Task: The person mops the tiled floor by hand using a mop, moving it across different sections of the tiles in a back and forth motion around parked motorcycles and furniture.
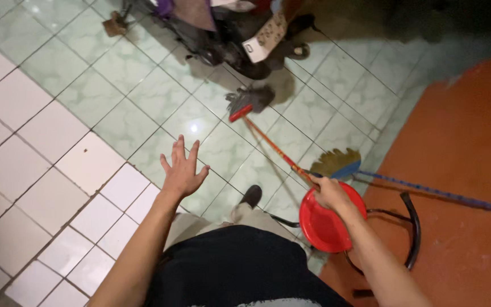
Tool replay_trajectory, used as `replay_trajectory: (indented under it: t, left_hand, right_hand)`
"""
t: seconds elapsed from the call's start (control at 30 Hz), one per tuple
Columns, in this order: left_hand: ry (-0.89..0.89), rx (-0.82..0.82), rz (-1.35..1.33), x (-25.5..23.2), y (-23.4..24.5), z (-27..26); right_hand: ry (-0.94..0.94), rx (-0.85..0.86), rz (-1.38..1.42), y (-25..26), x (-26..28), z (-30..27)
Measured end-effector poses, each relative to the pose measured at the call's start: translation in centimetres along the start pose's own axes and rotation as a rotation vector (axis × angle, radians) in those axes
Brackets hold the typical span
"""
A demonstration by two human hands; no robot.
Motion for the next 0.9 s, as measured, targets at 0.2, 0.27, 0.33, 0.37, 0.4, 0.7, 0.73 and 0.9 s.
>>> replay_trajectory:
  t: [0.2,0.27,0.33,0.37,0.4,0.7,0.73,0.9]
  left_hand:
    - [0.07,-0.102,-0.069,6.3,2.1,-5.5]
    - [0.096,-0.14,-0.096,9.2,3.0,-8.6]
    - [0.148,-0.166,-0.112,12.6,4.0,-11.6]
    - [0.187,-0.166,-0.117,14.4,4.4,-13.1]
    - [0.232,-0.167,-0.119,16.2,4.8,-15.0]
    - [0.459,-0.311,-0.168,27.6,8.1,-26.2]
    - [0.497,-0.32,-0.188,28.7,8.5,-26.9]
    - [0.625,-0.362,-0.222,34.4,11.3,-29.2]
  right_hand:
    - [0.146,0.093,-0.104,-4.9,10.6,-3.2]
    - [0.123,0.14,-0.154,-7.0,15.4,-4.0]
    - [0.133,0.16,-0.208,-8.7,20.6,-4.3]
    - [0.14,0.175,-0.238,-9.6,23.0,-4.4]
    - [0.164,0.178,-0.254,-10.2,25.4,-4.5]
    - [0.36,0.152,-0.35,-16.0,43.2,-1.8]
    - [0.367,0.149,-0.361,-16.1,44.7,-0.9]
    - [0.448,0.151,-0.336,-17.6,53.7,4.6]
Point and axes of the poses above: each hand's wrist, its own z-axis towards the middle knuckle, its own y-axis out of the back of the hand, x = y × z, the point moved 6 cm from there along z, towards the middle knuckle, and after that the axes turned 13 degrees about -y, right-handed, at the moved point
